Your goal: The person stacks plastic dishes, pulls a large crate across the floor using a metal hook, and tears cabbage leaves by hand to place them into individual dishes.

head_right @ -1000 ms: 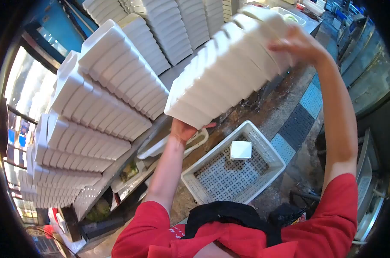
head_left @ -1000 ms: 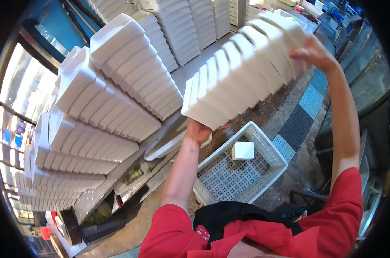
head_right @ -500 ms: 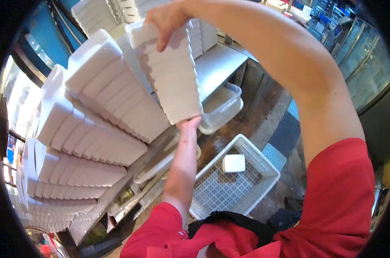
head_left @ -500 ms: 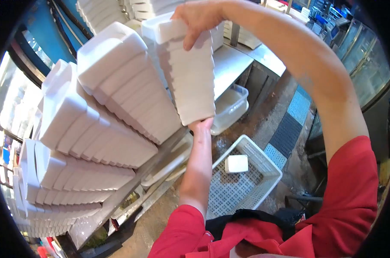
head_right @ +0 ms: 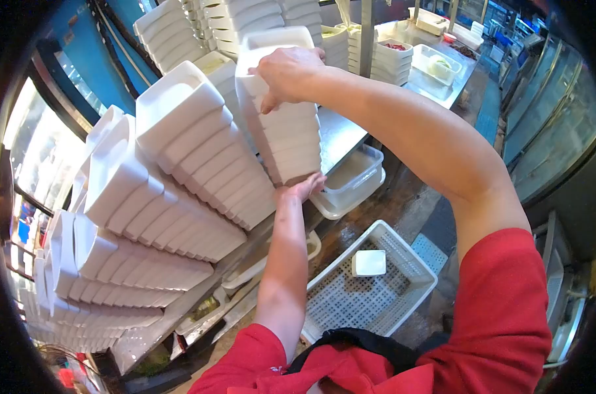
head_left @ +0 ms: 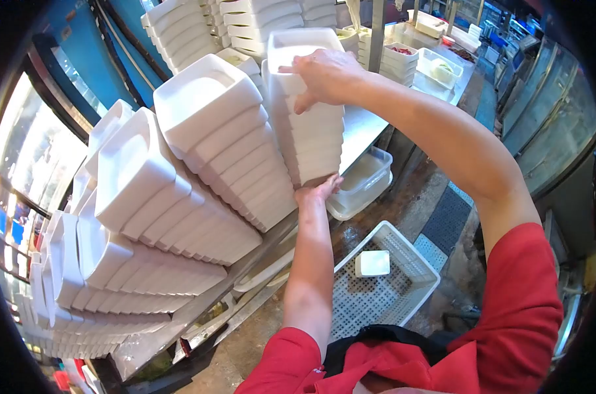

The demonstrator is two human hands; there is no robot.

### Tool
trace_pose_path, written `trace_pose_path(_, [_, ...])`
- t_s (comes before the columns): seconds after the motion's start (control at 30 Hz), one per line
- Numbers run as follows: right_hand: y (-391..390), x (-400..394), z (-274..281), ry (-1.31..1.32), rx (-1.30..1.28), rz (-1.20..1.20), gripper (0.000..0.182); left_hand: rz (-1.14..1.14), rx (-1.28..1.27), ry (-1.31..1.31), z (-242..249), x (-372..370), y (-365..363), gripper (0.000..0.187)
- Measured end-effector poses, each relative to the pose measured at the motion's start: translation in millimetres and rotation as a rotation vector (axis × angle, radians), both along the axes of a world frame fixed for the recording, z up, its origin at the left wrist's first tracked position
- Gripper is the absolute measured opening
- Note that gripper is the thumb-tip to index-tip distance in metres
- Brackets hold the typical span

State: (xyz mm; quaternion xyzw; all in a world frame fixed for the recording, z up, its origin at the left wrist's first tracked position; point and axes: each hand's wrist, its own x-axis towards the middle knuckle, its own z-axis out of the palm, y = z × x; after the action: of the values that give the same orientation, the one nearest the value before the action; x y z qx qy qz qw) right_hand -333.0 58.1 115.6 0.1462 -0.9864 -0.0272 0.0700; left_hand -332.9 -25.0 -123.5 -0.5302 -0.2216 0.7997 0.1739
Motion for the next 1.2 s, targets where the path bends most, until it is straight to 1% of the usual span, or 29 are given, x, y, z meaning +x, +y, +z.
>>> trace_pose_path(0.03, [-2,0,3,0.001,-0.01,0.0,0.071,0.0,-0.01,0.001,-6,1,0,0.074])
trace_pose_path(0.07, [-3,-2,7,-0.062,0.031,-0.017,0.071,0.045,-0.034,0.111,-16,3,3,0.08])
trace_pose_path(0.1, [-2,-5,11,-0.121,0.074,-0.036,0.071,0.088,-0.055,0.225,-24,1,5,0.091])
trace_pose_path(0.13, [-1,-6,14,-0.118,0.073,-0.041,0.071,0.083,-0.056,0.229,-19,1,5,0.091])
trace_pose_path(0.2, [4,-8,11,-0.123,0.084,0.113,0.074,0.027,-0.079,0.384,-14,5,6,0.088])
trace_pose_path(0.23, [5,-12,6,-0.132,0.08,0.105,0.074,0.017,-0.08,0.376,-15,7,6,0.088])
trace_pose_path(0.27, [4,-17,3,-0.083,0.087,0.222,0.075,0.026,-0.054,0.433,-15,7,5,0.087])
trace_pose_path(0.3, [4,-22,-1,-0.033,0.093,0.339,0.076,0.028,-0.002,0.422,-14,7,4,0.086])
trace_pose_path(0.33, [2,-21,0,-0.038,0.089,0.332,0.076,0.03,0.05,0.41,-13,8,2,0.085])
trace_pose_path(0.37, [0,-20,2,-0.054,0.063,0.308,0.076,0.021,0.048,0.403,-17,6,1,0.085])
trace_pose_path(0.43, [2,-15,-1,-0.073,0.03,0.276,0.076,-0.01,0.003,0.513,-21,4,0,0.086])
trace_pose_path(0.5, [4,-13,-5,-0.001,0.011,0.188,0.076,0.004,0.007,0.489,-21,6,0,0.089])
trace_pose_path(0.53, [4,-12,-7,-0.003,0.017,0.192,0.076,-0.011,0.018,0.503,-23,6,-2,0.089])
trace_pose_path(0.6, [3,-11,-9,0.056,-0.009,0.023,0.076,-0.011,0.039,0.519,-25,5,-3,0.09])
trace_pose_path(0.63, [3,-16,-7,0.052,-0.002,0.026,0.076,0.0,0.016,0.557,-26,6,-2,0.091])
trace_pose_path(0.67, [6,-25,-3,0.013,0.033,0.098,0.075,0.003,-0.01,0.592,-26,8,0,0.091])
trace_pose_path(0.7, [10,-32,-4,-0.026,0.064,0.164,0.075,-0.006,-0.009,0.585,-26,9,1,0.091])
trace_pose_path(0.73, [10,-27,-5,-0.035,0.06,0.155,0.075,0.003,0.017,0.553,-25,9,0,0.092])
trace_pose_path(0.8, [9,-18,-5,0.049,0.011,0.271,0.07,0.02,0.035,0.518,-24,9,-1,0.095])
trace_pose_path(0.93, [7,-10,-1,-0.023,-0.031,0.218,0.066,0.005,0.036,0.536,-23,10,-1,0.094])
trace_pose_path(1.0, [16,-20,-4,-0.042,-0.544,0.312,0.065,0.022,0.062,0.502,-22,11,-2,0.092])
trace_pose_path(1.03, [25,-26,-9,-0.048,-0.551,0.304,0.065,0.014,0.057,0.493,-26,12,-3,0.092])
trace_pose_path(1.1, [48,-32,-28,-0.097,-1.188,0.199,0.072,0.007,0.032,0.625,-33,10,-3,0.088])
trace_pose_path(1.17, [61,-42,-75,-0.245,-1.408,-0.298,0.073,0.008,0.026,0.63,-38,8,-2,0.087])
trace_pose_path(1.2, [70,-50,-98,-0.436,-1.562,-0.3,0.082,0.009,0.014,0.631,-40,7,-3,0.086])
